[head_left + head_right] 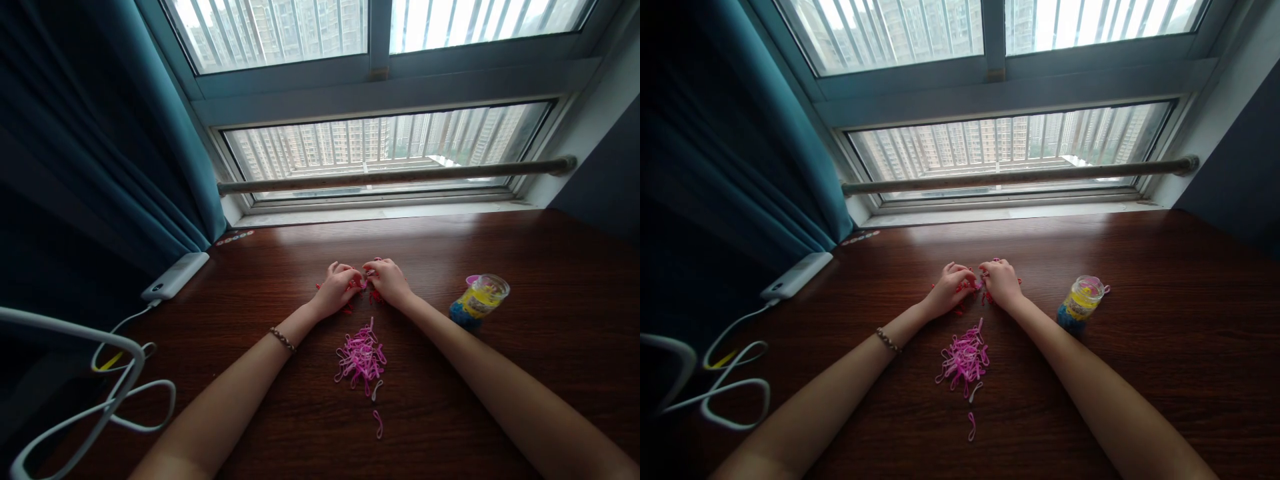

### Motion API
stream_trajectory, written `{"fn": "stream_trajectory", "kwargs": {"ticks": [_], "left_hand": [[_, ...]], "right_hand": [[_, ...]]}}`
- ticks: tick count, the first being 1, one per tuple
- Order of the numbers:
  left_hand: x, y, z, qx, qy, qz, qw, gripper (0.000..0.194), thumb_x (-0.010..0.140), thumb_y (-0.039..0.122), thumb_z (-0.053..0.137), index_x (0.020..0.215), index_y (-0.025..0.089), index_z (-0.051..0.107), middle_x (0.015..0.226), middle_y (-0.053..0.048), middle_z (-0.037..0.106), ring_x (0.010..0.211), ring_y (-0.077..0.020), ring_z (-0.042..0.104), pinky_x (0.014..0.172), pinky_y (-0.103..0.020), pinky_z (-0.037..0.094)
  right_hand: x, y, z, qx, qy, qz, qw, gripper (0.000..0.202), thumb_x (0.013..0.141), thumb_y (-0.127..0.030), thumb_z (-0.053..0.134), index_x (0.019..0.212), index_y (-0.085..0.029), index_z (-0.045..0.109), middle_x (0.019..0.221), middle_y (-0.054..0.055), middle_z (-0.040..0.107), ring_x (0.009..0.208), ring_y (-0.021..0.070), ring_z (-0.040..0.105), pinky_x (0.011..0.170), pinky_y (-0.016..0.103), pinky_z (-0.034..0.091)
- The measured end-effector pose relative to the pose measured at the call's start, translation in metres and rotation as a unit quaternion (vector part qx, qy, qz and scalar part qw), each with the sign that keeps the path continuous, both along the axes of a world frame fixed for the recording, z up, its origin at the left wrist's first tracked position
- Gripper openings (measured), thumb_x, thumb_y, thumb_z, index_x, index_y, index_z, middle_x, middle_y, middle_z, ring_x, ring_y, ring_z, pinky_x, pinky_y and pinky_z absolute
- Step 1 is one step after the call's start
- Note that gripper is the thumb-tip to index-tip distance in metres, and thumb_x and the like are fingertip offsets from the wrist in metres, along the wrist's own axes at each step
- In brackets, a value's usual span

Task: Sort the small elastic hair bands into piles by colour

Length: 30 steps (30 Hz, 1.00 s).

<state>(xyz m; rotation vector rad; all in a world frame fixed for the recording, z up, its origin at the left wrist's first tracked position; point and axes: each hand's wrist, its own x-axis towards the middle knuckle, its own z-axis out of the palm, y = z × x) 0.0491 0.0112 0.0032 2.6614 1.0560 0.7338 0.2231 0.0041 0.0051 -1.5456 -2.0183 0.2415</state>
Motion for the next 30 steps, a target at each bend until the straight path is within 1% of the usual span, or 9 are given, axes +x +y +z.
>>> {"fn": "stream_trajectory", "kwargs": {"ticks": [5, 9, 13, 16, 18, 21, 25, 27, 30], "left_hand": [[0.0, 0.0, -0.002, -0.01, -0.016, -0.005, 1.0, 0.011, 0.079, 0.022, 0.051, 0.089, 0.021, 0.057, 0.084, 0.0, 0.063, 0.091, -0.0168, 0.052, 0.097, -0.042, 0.025], [-0.001, 0.0, 0.001, -0.029, -0.095, -0.003, 0.995, 0.017, 0.081, 0.017, 0.047, 0.093, 0.019, 0.058, 0.087, -0.003, 0.061, 0.087, -0.0162, 0.054, 0.092, -0.038, 0.034], [-0.004, -0.002, 0.013, -0.127, -0.243, -0.02, 0.962, 0.018, 0.081, 0.02, 0.047, 0.088, 0.015, 0.062, 0.087, -0.007, 0.059, 0.081, -0.0156, 0.056, 0.073, -0.028, 0.045], [-0.01, -0.004, 0.026, -0.253, -0.273, -0.067, 0.926, 0.015, 0.076, 0.022, 0.056, 0.083, 0.012, 0.064, 0.083, -0.007, 0.061, 0.078, -0.0159, 0.058, 0.072, -0.027, 0.045], [-0.016, -0.004, 0.036, -0.356, -0.237, -0.112, 0.897, 0.016, 0.072, 0.023, 0.061, 0.081, 0.011, 0.064, 0.081, -0.007, 0.063, 0.077, -0.0162, 0.059, 0.072, -0.027, 0.046], [-0.021, -0.006, 0.048, -0.488, -0.115, -0.196, 0.843, 0.017, 0.069, 0.024, 0.065, 0.079, 0.01, 0.065, 0.078, -0.007, 0.065, 0.074, -0.0161, 0.059, 0.07, -0.027, 0.046], [-0.017, -0.018, 0.056, -0.558, 0.045, -0.281, 0.78, 0.018, 0.067, 0.027, 0.067, 0.077, 0.012, 0.067, 0.075, -0.005, 0.065, 0.071, -0.0147, 0.058, 0.067, -0.024, 0.046], [-0.012, -0.025, 0.056, -0.555, 0.07, -0.293, 0.776, 0.02, 0.064, 0.03, 0.07, 0.075, 0.013, 0.066, 0.072, -0.004, 0.064, 0.067, -0.0138, 0.057, 0.062, -0.022, 0.045], [-0.007, -0.032, 0.054, -0.525, 0.089, -0.289, 0.796, 0.023, 0.057, 0.033, 0.074, 0.068, 0.014, 0.065, 0.063, -0.001, 0.061, 0.058, -0.0113, 0.053, 0.051, -0.019, 0.04]], "right_hand": [[-0.004, 0.0, -0.003, 0.007, -0.072, 0.018, 0.997, 0.021, 0.081, -0.015, 0.045, 0.084, -0.02, 0.066, 0.086, 0.006, 0.065, 0.091, 0.0194, 0.049, 0.079, 0.028, 0.036], [-0.002, 0.002, -0.005, 0.008, -0.082, 0.002, 0.997, 0.019, 0.083, -0.016, 0.044, 0.092, -0.017, 0.061, 0.089, 0.008, 0.063, 0.09, 0.0189, 0.049, 0.079, 0.027, 0.034], [0.001, 0.001, -0.006, 0.005, -0.083, 0.008, 0.997, 0.018, 0.084, -0.016, 0.043, 0.088, -0.018, 0.06, 0.089, 0.005, 0.063, 0.088, 0.0167, 0.049, 0.078, 0.025, 0.034], [0.003, 0.0, -0.006, 0.003, -0.087, 0.006, 0.996, 0.014, 0.082, -0.019, 0.047, 0.086, -0.019, 0.061, 0.091, 0.005, 0.062, 0.09, 0.0174, 0.048, 0.078, 0.025, 0.033], [0.005, 0.0, -0.007, 0.004, -0.09, -0.003, 0.996, 0.013, 0.081, -0.019, 0.049, 0.087, -0.018, 0.061, 0.095, 0.007, 0.061, 0.092, 0.0187, 0.048, 0.078, 0.026, 0.033], [0.006, 0.001, -0.008, 0.002, -0.094, -0.016, 0.995, 0.015, 0.082, -0.019, 0.047, 0.086, -0.018, 0.061, 0.096, 0.007, 0.06, 0.092, 0.0196, 0.047, 0.077, 0.027, 0.032], [0.004, 0.001, -0.008, 0.001, -0.096, -0.02, 0.995, 0.015, 0.083, -0.018, 0.045, 0.084, -0.019, 0.061, 0.091, 0.007, 0.062, 0.089, 0.0193, 0.048, 0.075, 0.027, 0.032], [0.003, 0.0, -0.007, 0.004, -0.096, -0.023, 0.995, 0.014, 0.082, -0.017, 0.046, 0.088, -0.018, 0.059, 0.092, 0.007, 0.061, 0.089, 0.0197, 0.047, 0.075, 0.028, 0.031], [0.002, -0.002, -0.006, 0.015, -0.088, -0.047, 0.995, 0.018, 0.08, -0.017, 0.049, 0.096, -0.018, 0.056, 0.097, 0.008, 0.061, 0.094, 0.022, 0.044, 0.078, 0.03, 0.03]]}}
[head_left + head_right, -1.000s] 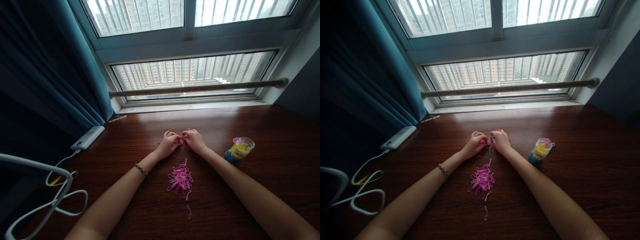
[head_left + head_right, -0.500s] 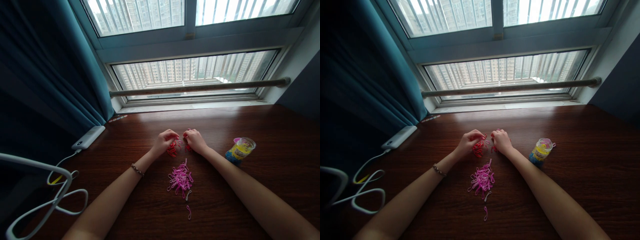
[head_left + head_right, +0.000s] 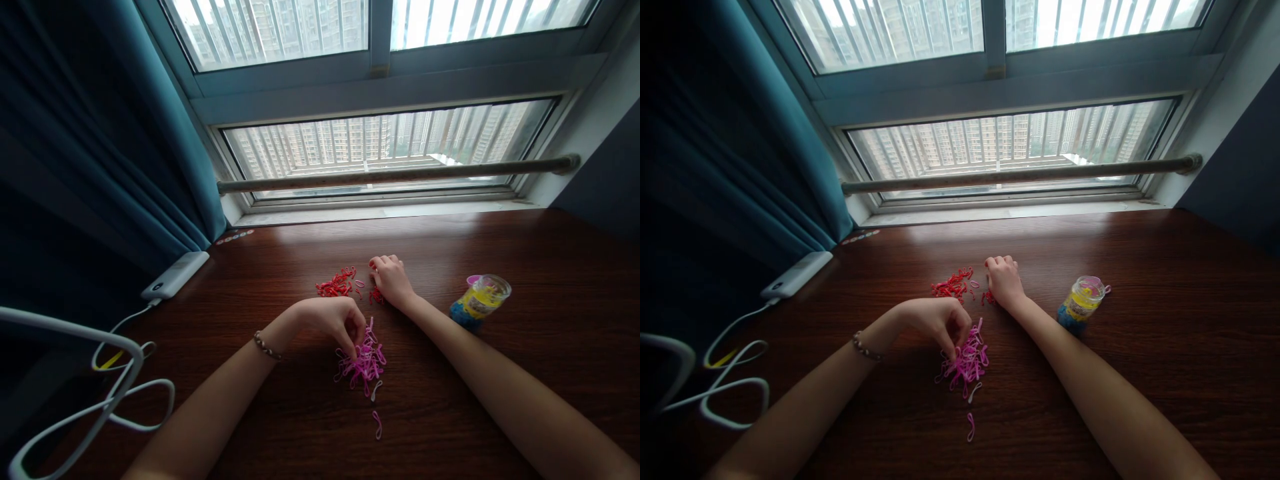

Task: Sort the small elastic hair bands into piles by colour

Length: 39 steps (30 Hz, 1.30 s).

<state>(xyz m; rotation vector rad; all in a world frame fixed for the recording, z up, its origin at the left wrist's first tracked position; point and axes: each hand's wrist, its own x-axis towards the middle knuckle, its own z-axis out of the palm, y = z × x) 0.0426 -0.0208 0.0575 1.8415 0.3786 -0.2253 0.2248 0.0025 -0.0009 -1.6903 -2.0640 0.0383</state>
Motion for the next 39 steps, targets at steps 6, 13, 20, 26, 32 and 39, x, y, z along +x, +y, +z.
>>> {"fn": "stream_trajectory", "kwargs": {"ticks": [6, 13, 20, 26, 32, 39], "left_hand": [[-0.002, 0.001, -0.001, -0.009, 0.047, 0.028, 0.998, 0.023, 0.061, 0.034, 0.071, 0.07, 0.013, 0.066, 0.062, -0.003, 0.063, 0.055, -0.0124, 0.056, 0.051, -0.021, 0.044], [-0.003, 0.025, -0.024, 0.311, -0.145, 0.326, 0.881, 0.017, 0.076, 0.026, 0.057, 0.082, 0.013, 0.066, 0.08, -0.007, 0.065, 0.075, -0.0162, 0.059, 0.071, -0.028, 0.046], [-0.005, 0.039, -0.058, 0.531, -0.129, 0.295, 0.784, 0.021, 0.083, 0.023, 0.049, 0.098, 0.021, 0.063, 0.099, -0.006, 0.065, 0.099, -0.0197, 0.053, 0.088, -0.037, 0.039], [-0.005, 0.03, -0.053, 0.549, -0.099, 0.251, 0.791, 0.02, 0.085, 0.027, 0.045, 0.092, 0.025, 0.063, 0.101, 0.0, 0.065, 0.109, -0.0185, 0.047, 0.097, -0.041, 0.024], [-0.004, 0.026, -0.049, 0.538, -0.085, 0.243, 0.802, 0.023, 0.086, 0.025, 0.041, 0.093, 0.025, 0.064, 0.101, -0.002, 0.064, 0.11, -0.0175, 0.046, 0.101, -0.042, 0.017], [-0.006, 0.034, -0.053, 0.5, -0.133, 0.339, 0.785, 0.015, 0.08, 0.021, 0.05, 0.088, 0.018, 0.062, 0.098, -0.007, 0.062, 0.097, -0.0187, 0.053, 0.091, -0.036, 0.036]], "right_hand": [[0.001, 0.002, -0.004, -0.013, 0.046, -0.032, 0.998, 0.017, 0.078, -0.016, 0.052, 0.093, -0.019, 0.058, 0.095, 0.006, 0.064, 0.09, 0.0221, 0.047, 0.076, 0.032, 0.031], [0.008, 0.008, -0.005, 0.005, 0.145, -0.059, 0.988, 0.017, 0.079, -0.021, 0.053, 0.095, -0.02, 0.055, 0.081, 0.001, 0.066, 0.077, 0.0149, 0.057, 0.071, 0.025, 0.037], [0.013, 0.007, -0.003, 0.031, 0.175, -0.14, 0.974, 0.018, 0.074, -0.031, 0.059, 0.09, -0.024, 0.059, 0.075, -0.001, 0.067, 0.078, 0.0187, 0.057, 0.069, 0.028, 0.036], [0.005, 0.004, -0.002, -0.022, 0.1, -0.116, 0.988, 0.024, 0.072, -0.023, 0.059, 0.096, -0.024, 0.059, 0.073, 0.0, 0.067, 0.082, 0.0206, 0.052, 0.074, 0.03, 0.033], [0.002, 0.002, 0.006, 0.009, 0.179, -0.088, 0.98, 0.031, 0.075, -0.018, 0.055, 0.105, -0.017, 0.049, 0.078, 0.003, 0.066, 0.083, 0.0198, 0.054, 0.077, 0.032, 0.036], [-0.021, -0.036, 0.064, -0.213, 0.265, 0.107, 0.934, 0.015, 0.068, -0.009, 0.055, 0.081, -0.015, 0.057, 0.068, 0.002, 0.064, 0.057, 0.0117, 0.058, 0.054, 0.021, 0.042]]}}
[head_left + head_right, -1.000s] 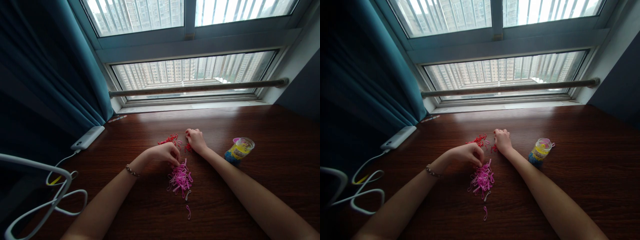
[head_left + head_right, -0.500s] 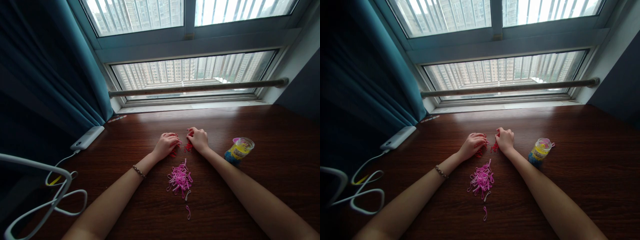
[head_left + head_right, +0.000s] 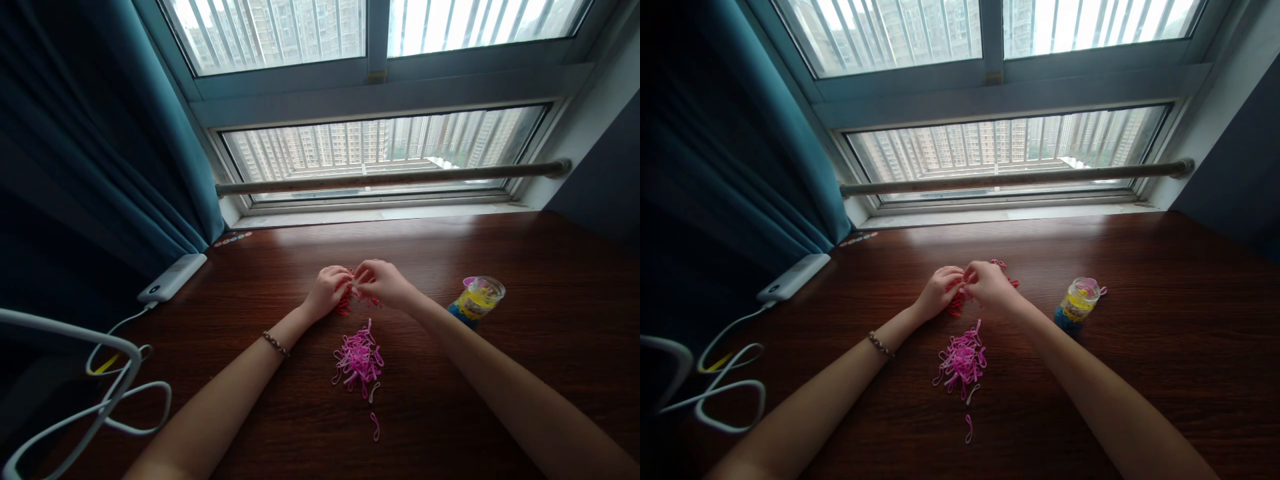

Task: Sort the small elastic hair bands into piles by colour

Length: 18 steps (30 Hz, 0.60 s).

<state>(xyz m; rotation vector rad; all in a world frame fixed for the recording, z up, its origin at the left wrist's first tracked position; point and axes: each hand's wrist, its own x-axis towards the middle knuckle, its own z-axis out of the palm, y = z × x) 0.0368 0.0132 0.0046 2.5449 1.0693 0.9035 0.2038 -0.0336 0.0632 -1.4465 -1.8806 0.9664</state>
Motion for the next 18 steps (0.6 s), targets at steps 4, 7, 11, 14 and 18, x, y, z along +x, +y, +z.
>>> {"fn": "stream_trajectory", "kwargs": {"ticks": [4, 7, 11, 14, 18], "left_hand": [[-0.003, 0.002, 0.0, -0.063, -0.078, 0.065, 0.993, 0.012, 0.076, 0.027, 0.055, 0.081, 0.017, 0.059, 0.084, -0.004, 0.062, 0.08, -0.0164, 0.058, 0.075, -0.028, 0.045], [-0.003, 0.002, 0.004, -0.125, -0.126, 0.074, 0.981, 0.018, 0.074, 0.033, 0.057, 0.079, 0.016, 0.059, 0.077, -0.003, 0.063, 0.07, -0.0141, 0.058, 0.068, -0.025, 0.046], [-0.005, 0.002, 0.022, -0.235, -0.165, 0.022, 0.958, 0.022, 0.07, 0.031, 0.061, 0.081, 0.012, 0.063, 0.078, -0.006, 0.066, 0.072, -0.0154, 0.06, 0.067, -0.025, 0.047], [-0.009, -0.001, 0.043, -0.317, -0.111, -0.03, 0.941, 0.023, 0.068, 0.03, 0.063, 0.079, 0.01, 0.067, 0.075, -0.007, 0.067, 0.068, -0.0158, 0.06, 0.065, -0.026, 0.046], [-0.013, -0.009, 0.065, -0.398, -0.008, -0.149, 0.905, 0.023, 0.066, 0.03, 0.065, 0.077, 0.01, 0.07, 0.074, -0.007, 0.068, 0.068, -0.0159, 0.059, 0.065, -0.025, 0.045]], "right_hand": [[-0.028, -0.043, 0.015, 0.045, -0.134, 0.153, 0.978, 0.017, 0.063, -0.004, 0.053, 0.068, -0.017, 0.062, 0.066, 0.002, 0.064, 0.061, 0.0128, 0.058, 0.053, 0.02, 0.038], [-0.035, -0.048, 0.01, 0.046, -0.187, 0.155, 0.969, 0.017, 0.066, -0.007, 0.052, 0.071, -0.018, 0.064, 0.069, 0.002, 0.064, 0.062, 0.0134, 0.058, 0.053, 0.02, 0.037], [-0.014, -0.014, -0.008, 0.116, -0.222, -0.055, 0.967, 0.02, 0.079, -0.015, 0.044, 0.085, -0.02, 0.062, 0.082, 0.005, 0.064, 0.076, 0.0159, 0.058, 0.064, 0.023, 0.039], [0.01, 0.012, -0.021, 0.115, -0.307, -0.187, 0.926, 0.021, 0.081, -0.016, 0.043, 0.093, -0.018, 0.059, 0.092, 0.01, 0.062, 0.085, 0.021, 0.057, 0.067, 0.027, 0.04], [0.027, 0.023, -0.034, 0.06, -0.359, -0.212, 0.907, 0.019, 0.076, -0.017, 0.049, 0.092, -0.016, 0.059, 0.094, 0.014, 0.061, 0.088, 0.0269, 0.056, 0.068, 0.033, 0.041]]}}
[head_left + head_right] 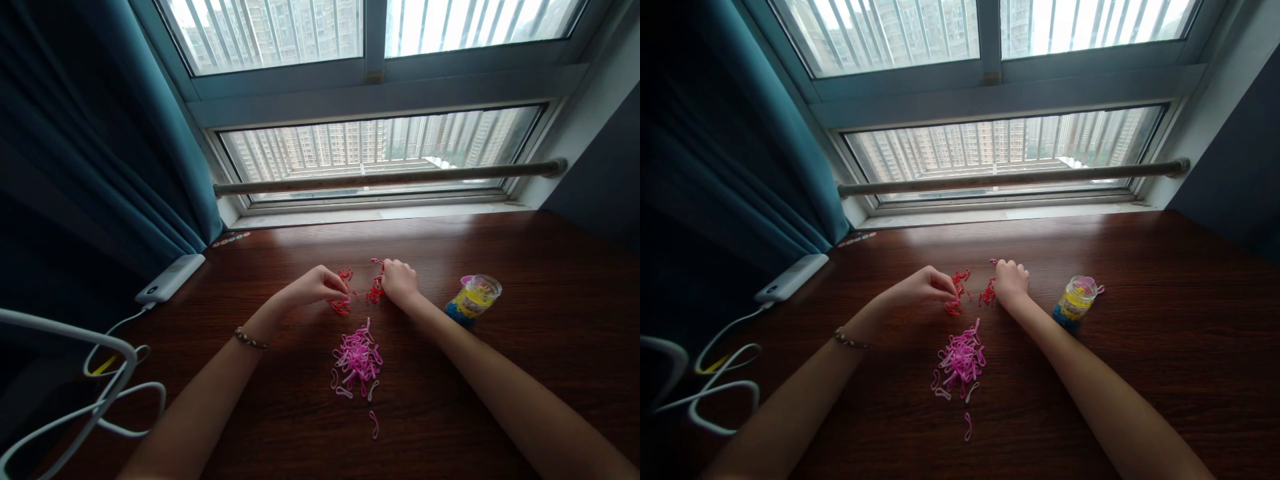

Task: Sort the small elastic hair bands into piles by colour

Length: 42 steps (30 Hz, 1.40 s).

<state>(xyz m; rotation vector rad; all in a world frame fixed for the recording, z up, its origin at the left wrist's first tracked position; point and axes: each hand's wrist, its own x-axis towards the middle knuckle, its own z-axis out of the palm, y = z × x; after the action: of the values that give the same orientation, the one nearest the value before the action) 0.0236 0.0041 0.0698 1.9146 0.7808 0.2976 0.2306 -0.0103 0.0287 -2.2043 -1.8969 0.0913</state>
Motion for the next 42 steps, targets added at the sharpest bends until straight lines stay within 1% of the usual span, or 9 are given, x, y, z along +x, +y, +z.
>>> {"fn": "stream_trajectory", "kwargs": {"ticks": [5, 17, 23, 28, 31, 34, 36, 39, 42], "left_hand": [[-0.006, -0.001, 0.009, -0.034, 0.074, -0.102, 0.991, 0.025, 0.074, 0.031, 0.057, 0.084, 0.012, 0.07, 0.071, -0.006, 0.067, 0.064, -0.0135, 0.057, 0.058, -0.022, 0.043], [-0.041, 0.037, -0.007, 0.124, 0.114, 0.099, 0.981, 0.018, 0.064, 0.028, 0.06, 0.07, 0.013, 0.069, 0.062, -0.003, 0.065, 0.058, -0.0129, 0.055, 0.055, -0.021, 0.04], [-0.038, 0.042, -0.028, 0.243, 0.152, 0.191, 0.939, 0.019, 0.065, 0.029, 0.058, 0.067, 0.014, 0.068, 0.063, -0.003, 0.065, 0.059, -0.0146, 0.056, 0.055, -0.023, 0.039], [-0.037, 0.042, -0.034, 0.196, 0.137, 0.186, 0.953, 0.022, 0.065, 0.033, 0.059, 0.07, 0.014, 0.067, 0.066, -0.004, 0.066, 0.062, -0.0154, 0.058, 0.056, -0.022, 0.041], [-0.038, 0.042, -0.036, 0.132, 0.125, 0.155, 0.971, 0.026, 0.062, 0.036, 0.063, 0.072, 0.013, 0.067, 0.067, -0.005, 0.067, 0.063, -0.0162, 0.059, 0.055, -0.022, 0.042], [-0.04, 0.043, -0.039, 0.108, 0.128, 0.138, 0.976, 0.027, 0.059, 0.035, 0.066, 0.072, 0.012, 0.067, 0.067, -0.005, 0.067, 0.062, -0.0162, 0.059, 0.055, -0.023, 0.042], [-0.041, 0.045, -0.042, 0.102, 0.123, 0.14, 0.977, 0.026, 0.058, 0.034, 0.067, 0.07, 0.012, 0.067, 0.065, -0.005, 0.067, 0.061, -0.0158, 0.059, 0.055, -0.023, 0.042], [-0.042, 0.047, -0.043, 0.078, 0.104, 0.14, 0.982, 0.026, 0.057, 0.035, 0.068, 0.068, 0.011, 0.066, 0.063, -0.005, 0.066, 0.059, -0.0154, 0.059, 0.055, -0.023, 0.043], [-0.042, 0.047, -0.04, 0.034, 0.072, 0.143, 0.987, 0.027, 0.058, 0.034, 0.069, 0.069, 0.01, 0.064, 0.065, -0.006, 0.066, 0.06, -0.0153, 0.06, 0.056, -0.024, 0.044]], "right_hand": [[0.002, 0.003, -0.005, -0.023, 0.011, 0.002, 1.0, 0.018, 0.074, -0.02, 0.053, 0.091, -0.017, 0.06, 0.094, 0.014, 0.062, 0.091, 0.028, 0.056, 0.07, 0.035, 0.04], [0.004, 0.005, 0.001, -0.053, 0.024, 0.007, 0.998, 0.019, 0.077, -0.026, 0.053, 0.089, -0.013, 0.062, 0.095, 0.02, 0.062, 0.093, 0.0331, 0.055, 0.07, 0.041, 0.041], [0.005, 0.006, 0.019, -0.047, 0.115, 0.064, 0.99, 0.016, 0.076, -0.029, 0.057, 0.083, -0.016, 0.061, 0.083, 0.011, 0.065, 0.075, 0.0206, 0.061, 0.062, 0.029, 0.043], [-0.006, -0.007, 0.032, -0.21, 0.354, 0.31, 0.857, 0.019, 0.064, -0.028, 0.067, 0.076, -0.013, 0.064, 0.065, 0.003, 0.064, 0.059, 0.0124, 0.058, 0.052, 0.021, 0.042], [-0.016, -0.018, 0.034, -0.299, 0.362, 0.424, 0.775, 0.022, 0.063, -0.03, 0.068, 0.077, -0.013, 0.066, 0.066, 0.001, 0.064, 0.059, 0.0106, 0.057, 0.054, 0.02, 0.043], [-0.02, -0.019, 0.031, -0.317, 0.347, 0.472, 0.745, 0.023, 0.062, -0.029, 0.068, 0.08, -0.013, 0.067, 0.072, 0.001, 0.066, 0.065, 0.0114, 0.059, 0.058, 0.02, 0.045], [-0.017, -0.012, 0.025, -0.254, 0.355, 0.433, 0.789, 0.022, 0.067, -0.026, 0.063, 0.085, -0.014, 0.067, 0.077, 0.002, 0.067, 0.068, 0.0122, 0.06, 0.06, 0.021, 0.046], [-0.008, 0.008, 0.011, -0.028, 0.286, 0.244, 0.926, 0.021, 0.078, -0.019, 0.049, 0.091, -0.014, 0.066, 0.087, 0.006, 0.067, 0.078, 0.014, 0.061, 0.071, 0.024, 0.046], [0.001, 0.026, -0.009, 0.089, 0.163, 0.136, 0.973, 0.028, 0.082, -0.014, 0.042, 0.098, -0.016, 0.064, 0.102, 0.007, 0.064, 0.097, 0.0167, 0.056, 0.087, 0.028, 0.04]]}}
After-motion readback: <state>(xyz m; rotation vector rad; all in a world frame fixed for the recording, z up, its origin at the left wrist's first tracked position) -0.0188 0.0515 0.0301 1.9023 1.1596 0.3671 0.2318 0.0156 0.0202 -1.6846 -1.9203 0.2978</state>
